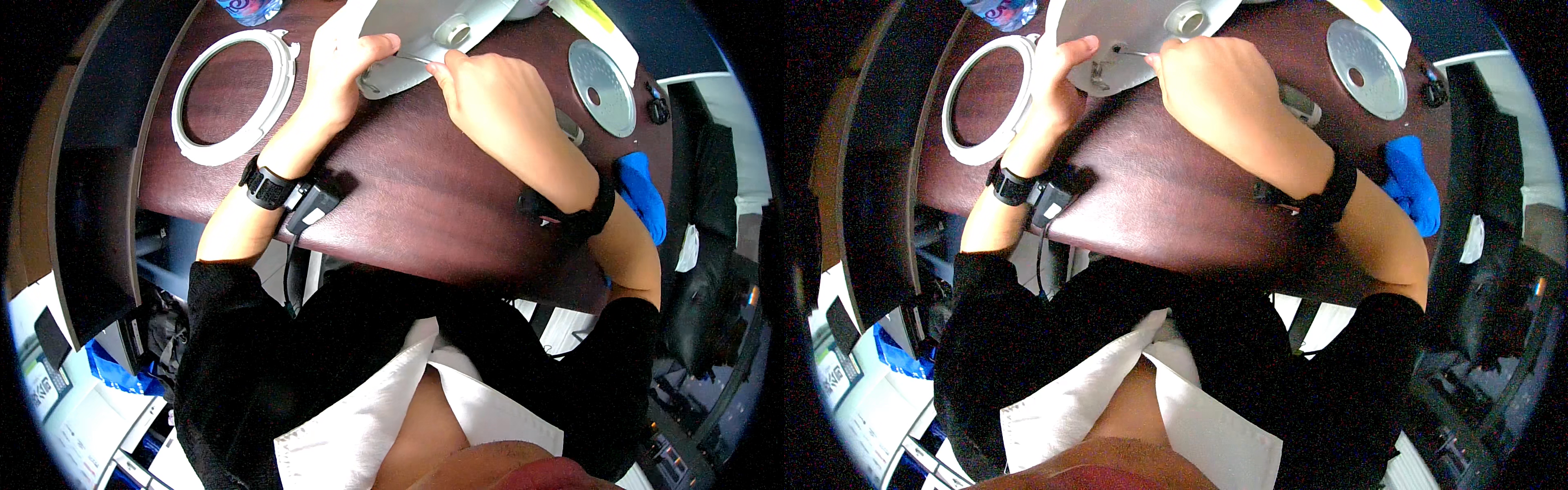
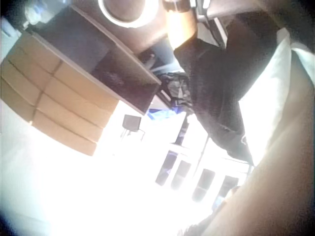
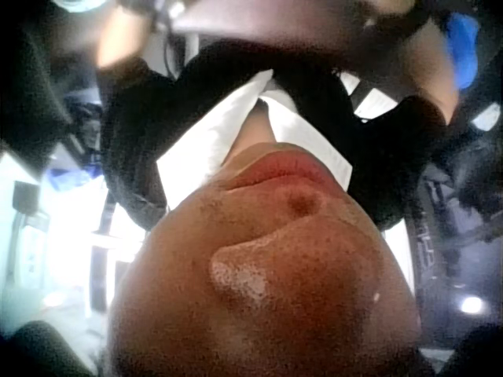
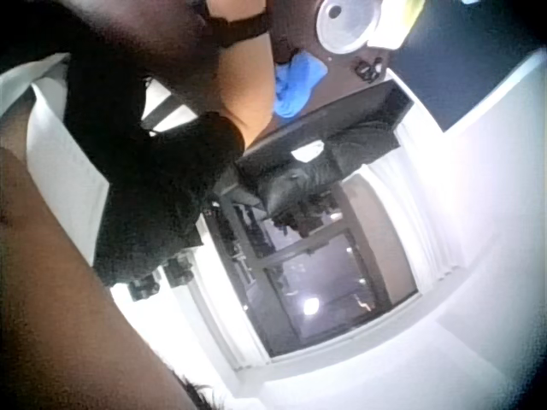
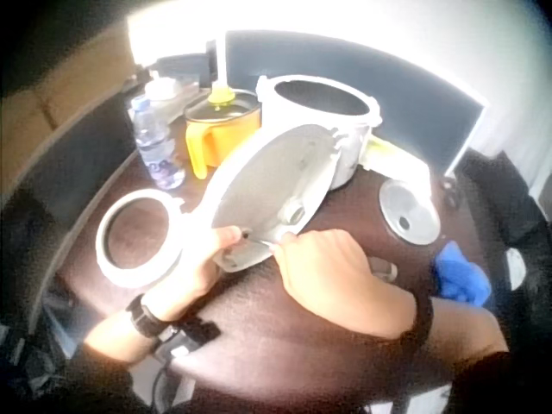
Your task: The person uses a screwdriver to tighten screws inside a white plastic light fixture housing. They then attach a perforated metal cover plate and a white plastic ring to the fixture, aligning and pressing the components together.
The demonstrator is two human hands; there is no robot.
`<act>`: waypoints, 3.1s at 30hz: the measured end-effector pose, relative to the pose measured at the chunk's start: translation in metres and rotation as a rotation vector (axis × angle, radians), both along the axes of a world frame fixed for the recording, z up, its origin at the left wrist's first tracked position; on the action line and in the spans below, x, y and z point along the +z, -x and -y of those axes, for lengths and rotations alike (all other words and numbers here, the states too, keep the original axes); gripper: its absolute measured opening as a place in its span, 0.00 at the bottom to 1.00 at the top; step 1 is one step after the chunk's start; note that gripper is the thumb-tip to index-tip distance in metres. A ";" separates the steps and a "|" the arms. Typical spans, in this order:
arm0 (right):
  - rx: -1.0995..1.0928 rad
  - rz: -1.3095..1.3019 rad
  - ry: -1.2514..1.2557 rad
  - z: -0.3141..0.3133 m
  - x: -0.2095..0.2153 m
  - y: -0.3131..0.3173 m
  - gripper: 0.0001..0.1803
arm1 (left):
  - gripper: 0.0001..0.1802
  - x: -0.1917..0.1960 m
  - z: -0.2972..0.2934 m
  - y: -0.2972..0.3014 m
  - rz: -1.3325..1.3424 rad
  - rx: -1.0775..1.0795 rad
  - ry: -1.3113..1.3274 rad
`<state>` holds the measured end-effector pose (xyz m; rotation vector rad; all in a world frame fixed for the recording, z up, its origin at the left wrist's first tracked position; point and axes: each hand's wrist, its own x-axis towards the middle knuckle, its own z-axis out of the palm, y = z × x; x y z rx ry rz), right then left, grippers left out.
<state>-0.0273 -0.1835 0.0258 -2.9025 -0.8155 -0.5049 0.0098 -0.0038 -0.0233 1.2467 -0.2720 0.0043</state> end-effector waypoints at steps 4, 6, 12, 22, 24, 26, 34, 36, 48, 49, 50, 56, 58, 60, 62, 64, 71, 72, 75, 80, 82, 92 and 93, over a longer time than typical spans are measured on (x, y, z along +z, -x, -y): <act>0.022 0.015 -0.054 0.000 -0.004 -0.001 0.18 | 0.17 -0.018 -0.013 -0.006 0.025 0.004 -0.040; 0.017 -0.016 -0.052 0.000 -0.007 -0.001 0.18 | 0.15 -0.009 -0.004 -0.001 0.064 -0.025 -0.043; -0.019 -0.175 -0.192 0.000 -0.014 -0.009 0.19 | 0.16 0.003 -0.004 0.004 0.101 -0.025 -0.147; -0.186 -1.312 -0.821 -0.001 -0.004 -0.015 0.26 | 0.18 0.005 -0.004 0.002 0.101 0.007 -0.122; -0.174 -1.378 -0.914 -0.002 -0.002 -0.011 0.25 | 0.18 0.006 -0.005 0.001 0.106 0.011 -0.115; -0.183 -1.168 -0.691 0.000 -0.004 -0.018 0.24 | 0.18 0.007 -0.006 -0.002 0.106 0.019 -0.091; -0.032 0.065 -0.005 -0.005 -0.001 -0.005 0.15 | 0.20 0.000 -0.010 -0.007 -0.050 0.042 -0.006; -0.051 0.098 0.051 -0.006 0.009 0.001 0.13 | 0.21 -0.001 -0.009 -0.007 -0.106 0.030 0.012; 0.002 -0.106 -0.120 -0.004 0.006 -0.009 0.18 | 0.23 0.001 -0.007 -0.003 -0.060 0.070 -0.068; -0.010 -0.165 -0.166 -0.002 0.000 -0.012 0.18 | 0.23 -0.001 -0.004 -0.002 -0.128 0.088 0.014; -0.037 -0.259 -0.207 -0.003 -0.003 -0.014 0.19 | 0.23 -0.003 -0.003 -0.002 -0.197 0.106 0.097; -0.274 -1.199 -0.595 -0.004 0.002 -0.023 0.24 | 0.20 -0.005 -0.004 0.000 -0.165 0.161 0.102; -0.242 -1.223 -0.696 -0.002 -0.002 -0.020 0.23 | 0.16 0.003 -0.007 0.000 -0.016 0.082 -0.107; -0.157 -0.980 -0.662 0.002 -0.012 -0.017 0.23 | 0.13 0.013 -0.006 0.004 0.127 0.053 -0.276; -0.005 -0.478 -0.480 0.001 -0.021 -0.020 0.22 | 0.10 0.018 -0.007 0.007 0.270 0.090 -0.386; 0.017 -0.151 -0.274 0.006 -0.013 -0.011 0.20 | 0.09 0.015 -0.009 0.007 0.419 0.126 -0.459; -0.019 0.107 -0.048 0.002 0.006 0.002 0.16 | 0.24 0.008 -0.006 -0.006 -0.099 0.085 -0.017; -0.012 0.108 -0.054 0.001 0.008 0.002 0.15 | 0.26 0.005 -0.009 -0.008 -0.170 0.125 0.016; -0.009 0.100 -0.057 0.001 0.008 0.003 0.14 | 0.25 0.018 0.001 -0.001 -0.025 0.031 -0.066; 0.019 0.101 -0.062 0.004 0.004 0.001 0.16 | 0.27 0.019 0.004 0.002 -0.113 0.072 0.007; 0.000 0.091 -0.063 0.002 0.007 0.003 0.14 | 0.27 0.016 0.003 -0.001 -0.154 0.108 0.029; -0.012 0.103 0.026 -0.002 0.018 0.004 0.17 | 0.27 0.015 -0.001 -0.002 -0.093 0.028 -0.047; -0.013 0.104 0.019 -0.002 0.018 0.004 0.17 | 0.27 0.016 -0.001 -0.002 -0.102 0.030 -0.038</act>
